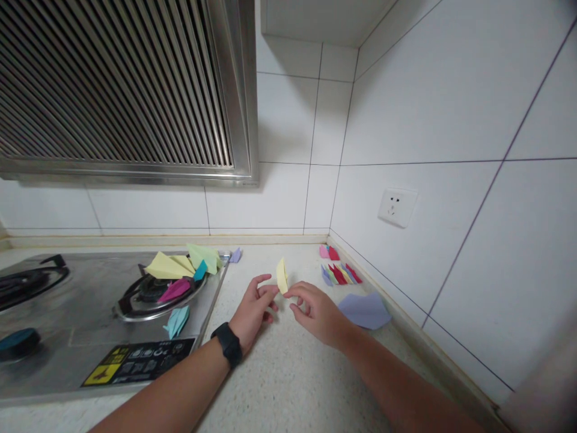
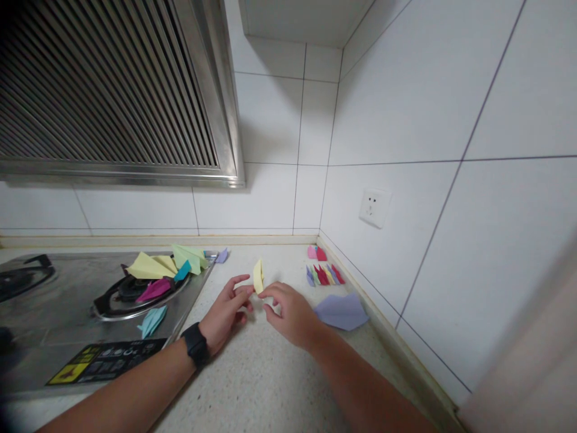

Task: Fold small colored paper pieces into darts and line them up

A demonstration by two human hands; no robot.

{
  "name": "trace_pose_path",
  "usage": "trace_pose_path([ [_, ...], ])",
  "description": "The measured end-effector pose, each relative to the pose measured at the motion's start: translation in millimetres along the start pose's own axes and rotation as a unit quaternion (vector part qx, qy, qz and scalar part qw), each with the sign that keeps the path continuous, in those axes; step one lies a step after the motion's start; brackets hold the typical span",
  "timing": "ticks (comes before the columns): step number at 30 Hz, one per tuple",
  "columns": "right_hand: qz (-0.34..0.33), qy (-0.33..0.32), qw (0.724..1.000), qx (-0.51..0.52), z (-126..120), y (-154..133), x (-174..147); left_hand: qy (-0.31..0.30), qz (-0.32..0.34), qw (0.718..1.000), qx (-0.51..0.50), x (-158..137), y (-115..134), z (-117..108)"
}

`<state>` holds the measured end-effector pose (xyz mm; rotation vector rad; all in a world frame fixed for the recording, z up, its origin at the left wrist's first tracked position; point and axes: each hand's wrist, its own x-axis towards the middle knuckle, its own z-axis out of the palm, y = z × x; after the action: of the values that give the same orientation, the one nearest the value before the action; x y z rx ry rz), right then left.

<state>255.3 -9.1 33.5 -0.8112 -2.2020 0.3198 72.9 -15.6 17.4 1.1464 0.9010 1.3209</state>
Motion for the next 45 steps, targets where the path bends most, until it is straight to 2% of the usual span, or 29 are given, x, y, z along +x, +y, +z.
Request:
trace_pose_path([
  [3,0.009,0.002,0.994,-0.108,-9,7,0,0.002,-0.028,1.000,0.007,-2,3,2],
  [5,0.038,-0.009,0.982,-0.187,-16,14,0,-0.023,-0.040,0.999,0.021,-3,4,3],
  [9,0.111,-0.049,0.944,-0.305,-27,33,-2,-0.076,-0.050,0.994,0.056,-1,0,3],
  [13,0.169,-0.084,0.906,-0.378,-31,45,-3,-0.113,-0.058,0.988,0.089,1,-4,2],
  [17,0.200,-0.098,0.891,-0.396,-30,49,-3,-0.132,-0.064,0.983,0.114,0,-4,2],
  [26,0.219,-0.102,0.874,-0.422,-29,57,-4,-0.153,-0.073,0.976,0.135,-1,-5,3],
  [45,0.238,-0.107,0.870,-0.417,-27,56,-3,-0.167,-0.077,0.973,0.139,-2,-4,3],
])
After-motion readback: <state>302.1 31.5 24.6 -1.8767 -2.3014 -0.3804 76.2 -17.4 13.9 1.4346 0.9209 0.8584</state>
